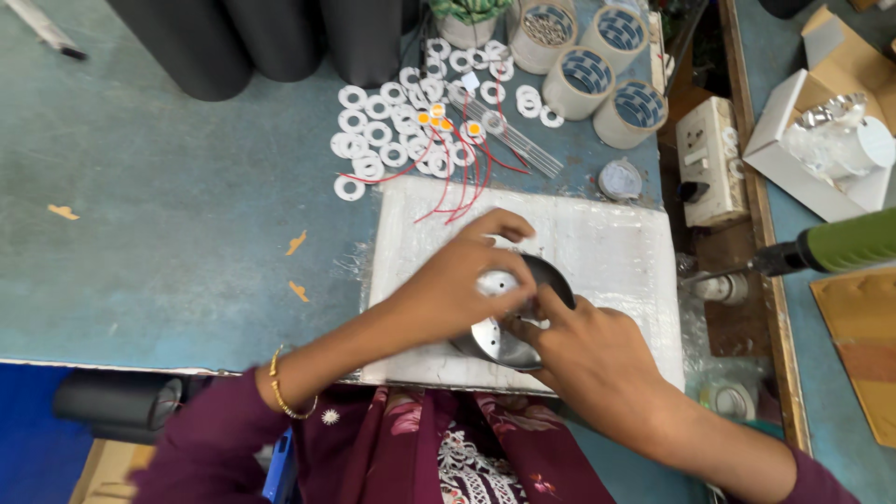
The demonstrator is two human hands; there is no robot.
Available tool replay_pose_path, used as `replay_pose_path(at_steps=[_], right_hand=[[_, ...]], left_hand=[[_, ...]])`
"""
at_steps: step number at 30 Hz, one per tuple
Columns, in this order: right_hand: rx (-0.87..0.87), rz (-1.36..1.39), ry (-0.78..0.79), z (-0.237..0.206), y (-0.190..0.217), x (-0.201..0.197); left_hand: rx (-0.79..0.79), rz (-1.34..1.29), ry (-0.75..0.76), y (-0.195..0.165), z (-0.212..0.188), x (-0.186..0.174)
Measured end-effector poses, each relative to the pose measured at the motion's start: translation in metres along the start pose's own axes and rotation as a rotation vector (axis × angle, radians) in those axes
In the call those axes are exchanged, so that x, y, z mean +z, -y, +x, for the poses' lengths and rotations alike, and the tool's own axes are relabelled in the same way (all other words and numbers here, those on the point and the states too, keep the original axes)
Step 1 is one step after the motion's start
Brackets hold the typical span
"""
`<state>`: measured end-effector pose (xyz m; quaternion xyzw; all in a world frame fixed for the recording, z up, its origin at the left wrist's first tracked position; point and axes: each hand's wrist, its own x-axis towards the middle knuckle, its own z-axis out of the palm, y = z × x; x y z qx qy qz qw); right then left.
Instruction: The person assembles cylindrical light fixtures by inserting LED modules with wires into metal housings, applying adhesive, and securing components with a screwdriver. The person repeats the process for multiple units, placing finished fixtures into a blue bin.
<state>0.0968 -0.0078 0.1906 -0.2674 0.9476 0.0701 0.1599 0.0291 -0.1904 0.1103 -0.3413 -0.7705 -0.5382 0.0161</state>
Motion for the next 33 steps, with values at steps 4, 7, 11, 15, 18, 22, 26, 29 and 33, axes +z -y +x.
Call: replay_pose_path(at_steps=[4, 7, 11, 15, 18, 22, 26, 29, 33], right_hand=[[0.002, 0.136, 0.043, -0.002, -0.008, -0.002], [0.038, 0.370, -0.057, -0.010, -0.017, -0.001], [0.035, 0.739, -0.432, -0.031, -0.030, 0.014], [0.240, 1.209, -0.888, -0.037, -0.045, 0.052], [0.339, 1.270, -1.018, -0.025, -0.056, 0.095], [0.410, 1.261, -1.041, -0.007, -0.074, 0.148], [0.550, 1.297, -1.040, -0.001, -0.077, 0.183], [0.568, 1.264, -1.039, 0.001, -0.072, 0.193], [0.607, 1.247, -1.028, 0.003, -0.071, 0.193]], left_hand=[[-0.174, 0.219, -0.495, 0.053, -0.022, -0.056], [-0.317, 0.473, -0.526, 0.080, -0.037, -0.093], [-0.412, 0.401, -0.379, 0.098, -0.029, -0.109], [-0.380, 0.402, -0.300, 0.100, -0.016, -0.116], [-0.466, 0.430, -0.223, 0.105, -0.018, -0.122], [-0.418, 0.781, -0.359, 0.103, -0.030, -0.146], [-0.416, 0.814, -0.604, 0.064, -0.040, -0.165], [-0.290, 0.468, -0.495, 0.013, -0.034, -0.153], [-0.136, 0.132, -0.008, -0.032, -0.009, -0.073]])
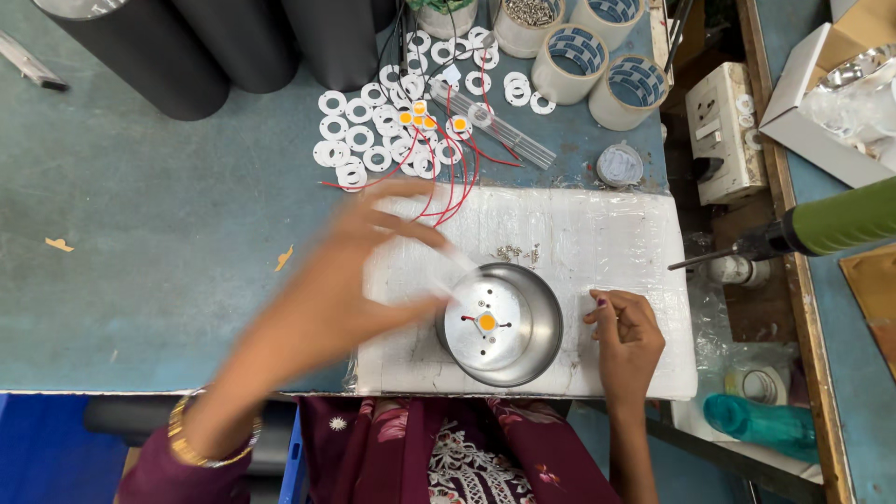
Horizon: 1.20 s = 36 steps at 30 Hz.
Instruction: The person assembles cylindrical light fixtures by inserting LED modules with wires into metal housings, applying adhesive, and securing components with a screwdriver. The person repeats the process for multiple units, placing finished fixtures into a blue bin.
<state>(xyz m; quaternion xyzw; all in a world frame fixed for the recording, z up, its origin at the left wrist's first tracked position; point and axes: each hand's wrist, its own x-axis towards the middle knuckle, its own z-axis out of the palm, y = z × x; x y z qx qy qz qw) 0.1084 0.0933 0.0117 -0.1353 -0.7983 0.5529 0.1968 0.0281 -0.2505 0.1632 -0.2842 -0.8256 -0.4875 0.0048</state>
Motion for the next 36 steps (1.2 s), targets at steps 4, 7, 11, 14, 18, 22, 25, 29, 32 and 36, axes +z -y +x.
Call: replay_pose_path(at_steps=[4, 7, 11, 14, 18, 22, 25, 29, 32, 36], right_hand=[[-0.008, 0.063, 0.010, 0.001, 0.002, -0.003], [-0.020, 0.044, 0.014, 0.001, 0.001, -0.003], [-0.040, 0.059, 0.017, 0.001, -0.001, -0.003], [-0.033, 0.044, 0.024, 0.002, 0.000, -0.003], [-0.020, 0.030, 0.028, 0.002, 0.001, -0.004], [0.000, 0.030, 0.028, 0.002, 0.002, -0.005], [0.000, 0.027, 0.030, 0.002, 0.002, -0.004], [0.002, 0.011, 0.029, 0.003, 0.002, -0.004], [0.001, 0.015, 0.030, 0.003, 0.002, -0.004], [0.013, 0.024, 0.026, 0.004, 0.004, -0.003]], left_hand=[[0.172, 0.204, 0.278, -0.021, 0.031, 0.051], [0.256, 0.354, 0.349, -0.022, 0.038, 0.063], [0.278, 0.535, 0.387, -0.021, 0.041, 0.072], [0.245, 0.611, 0.448, -0.023, 0.041, 0.077], [0.317, 0.660, 0.431, -0.025, 0.046, 0.076], [0.335, 0.675, 0.440, -0.028, 0.046, 0.075], [0.325, 0.715, 0.467, -0.030, 0.047, 0.076], [0.318, 0.737, 0.457, -0.031, 0.046, 0.078], [0.329, 0.766, 0.446, -0.029, 0.046, 0.080], [0.352, 0.681, 0.415, -0.025, 0.046, 0.079]])
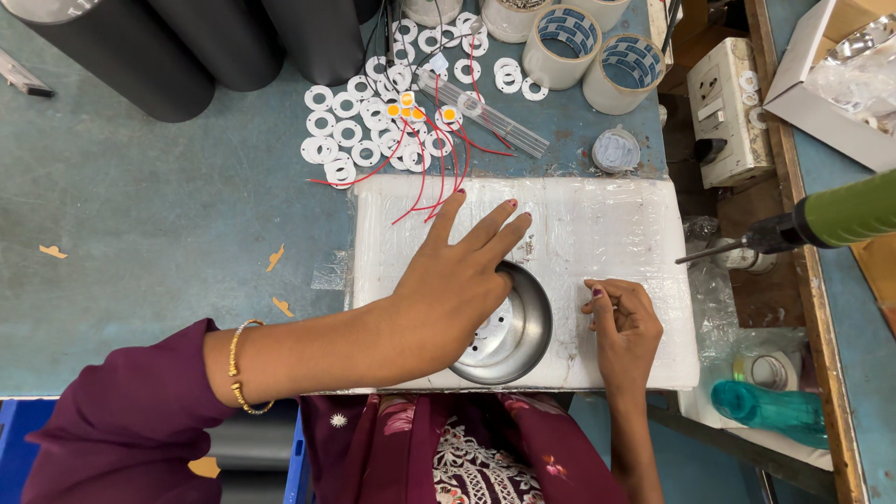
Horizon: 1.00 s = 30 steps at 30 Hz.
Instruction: The person assembles cylindrical light fixtures by inserting LED modules with wires into metal housings, applying adhesive, and securing components with a screwdriver. The person repeats the process for multiple units, placing finished fixtures into a blue bin.
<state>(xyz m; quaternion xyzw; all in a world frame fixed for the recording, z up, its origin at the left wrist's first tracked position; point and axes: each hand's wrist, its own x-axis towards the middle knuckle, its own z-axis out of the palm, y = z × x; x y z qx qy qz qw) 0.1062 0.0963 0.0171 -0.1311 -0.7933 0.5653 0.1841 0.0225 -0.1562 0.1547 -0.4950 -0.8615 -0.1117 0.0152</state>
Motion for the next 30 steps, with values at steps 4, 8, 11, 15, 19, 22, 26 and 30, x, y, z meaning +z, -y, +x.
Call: replay_pose_path(at_steps=[4, 8, 11, 15, 19, 22, 26, 30], right_hand=[[0.024, -0.041, 0.000, 0.0002, 0.0019, 0.0002], [0.023, -0.033, 0.002, 0.0004, 0.0028, 0.0009], [0.018, -0.029, 0.003, 0.0006, 0.0027, 0.0010], [0.030, -0.039, 0.006, 0.0007, 0.0020, 0.0009], [0.025, -0.038, 0.011, 0.0009, 0.0012, 0.0014], [0.022, -0.041, 0.010, 0.0013, 0.0010, 0.0014], [0.011, -0.054, 0.014, 0.0021, 0.0017, 0.0006], [0.025, -0.047, 0.015, 0.0029, 0.0027, 0.0013]], left_hand=[[0.001, -0.026, 0.026, 0.0020, 0.0011, -0.0008], [-0.011, 0.022, 0.053, -0.0002, 0.0018, -0.0027], [0.003, 0.023, 0.044, -0.0003, 0.0030, -0.0041], [0.002, 0.037, 0.067, -0.0015, 0.0043, -0.0041], [0.022, 0.050, 0.058, -0.0025, 0.0041, -0.0012], [0.053, 0.011, 0.004, -0.0001, 0.0015, 0.0005], [0.103, -0.068, -0.083, 0.0051, -0.0022, -0.0009], [0.097, -0.055, -0.043, 0.0053, 0.0011, -0.0022]])
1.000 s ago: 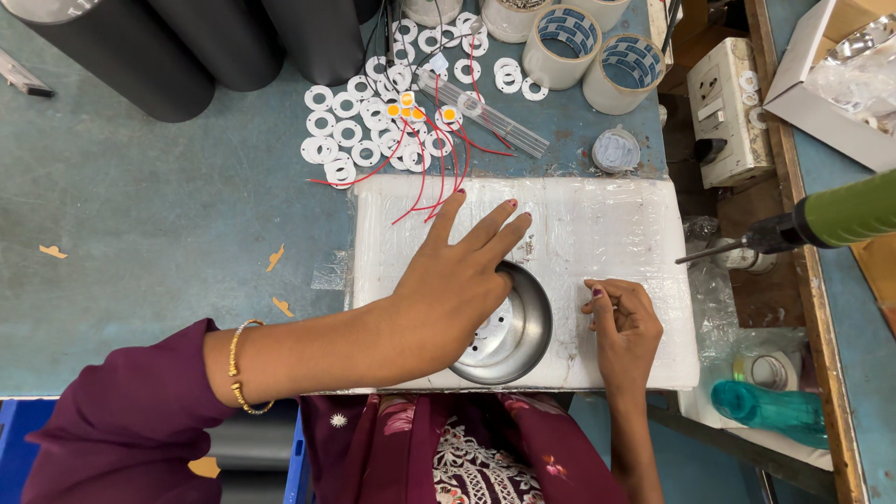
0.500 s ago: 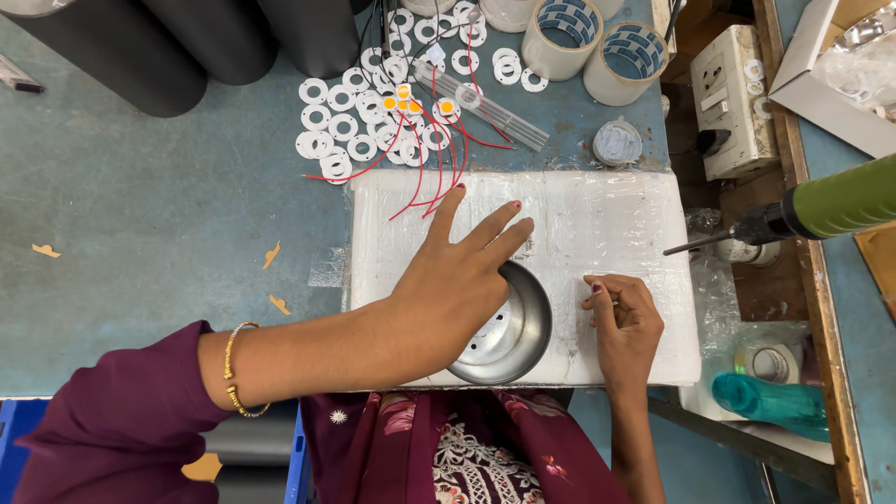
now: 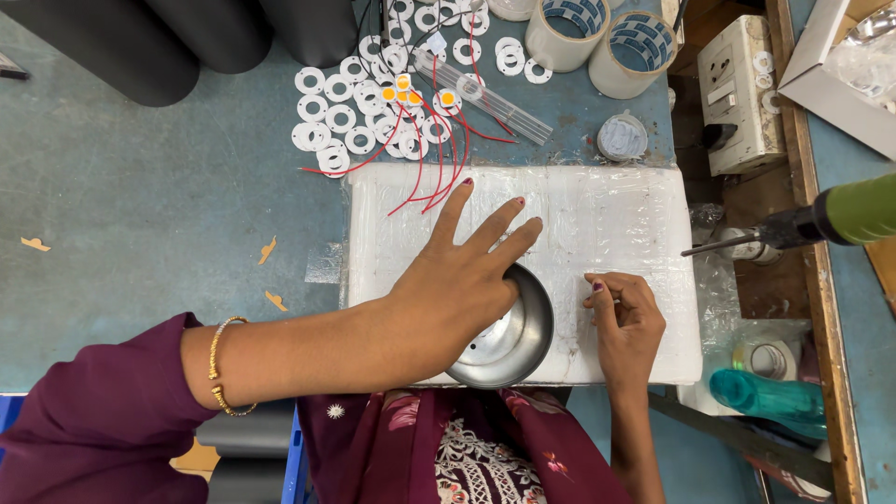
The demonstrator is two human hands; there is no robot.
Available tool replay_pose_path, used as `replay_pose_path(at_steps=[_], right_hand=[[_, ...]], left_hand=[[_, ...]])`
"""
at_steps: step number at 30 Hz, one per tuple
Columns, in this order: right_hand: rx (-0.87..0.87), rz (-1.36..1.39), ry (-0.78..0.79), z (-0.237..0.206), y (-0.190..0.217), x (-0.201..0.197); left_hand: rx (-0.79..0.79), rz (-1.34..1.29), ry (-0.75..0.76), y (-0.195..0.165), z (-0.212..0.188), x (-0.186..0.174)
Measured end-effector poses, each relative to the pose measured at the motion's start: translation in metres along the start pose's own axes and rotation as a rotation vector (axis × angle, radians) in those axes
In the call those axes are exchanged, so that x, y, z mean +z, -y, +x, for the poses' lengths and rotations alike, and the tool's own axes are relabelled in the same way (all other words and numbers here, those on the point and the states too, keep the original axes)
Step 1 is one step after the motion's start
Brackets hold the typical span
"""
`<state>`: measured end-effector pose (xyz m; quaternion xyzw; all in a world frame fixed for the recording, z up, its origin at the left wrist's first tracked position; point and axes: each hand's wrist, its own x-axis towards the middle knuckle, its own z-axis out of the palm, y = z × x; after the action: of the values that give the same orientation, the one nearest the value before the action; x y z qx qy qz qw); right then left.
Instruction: The person assembles cylindrical light fixtures by inserting LED modules with wires into metal housings, applying adhesive, and securing components with a screwdriver. The person repeats the process for multiple units, placing finished fixtures into a blue bin.
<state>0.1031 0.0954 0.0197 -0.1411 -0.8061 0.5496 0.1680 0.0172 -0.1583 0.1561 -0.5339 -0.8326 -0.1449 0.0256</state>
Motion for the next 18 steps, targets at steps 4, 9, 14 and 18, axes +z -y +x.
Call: replay_pose_path(at_steps=[4, 9, 14, 18], right_hand=[[-0.013, 0.009, 0.005, 0.001, 0.001, 0.001], [-0.014, 0.006, 0.010, 0.002, 0.001, 0.001], [-0.014, -0.016, 0.015, 0.002, 0.002, 0.001], [-0.037, -0.047, 0.020, 0.003, 0.005, 0.003]], left_hand=[[-0.006, 0.009, 0.037, -0.001, 0.003, -0.002], [0.003, 0.041, -0.012, -0.004, 0.007, 0.000], [0.000, 0.077, -0.012, -0.006, 0.012, 0.003], [-0.027, 0.069, 0.019, -0.006, 0.014, 0.004]])
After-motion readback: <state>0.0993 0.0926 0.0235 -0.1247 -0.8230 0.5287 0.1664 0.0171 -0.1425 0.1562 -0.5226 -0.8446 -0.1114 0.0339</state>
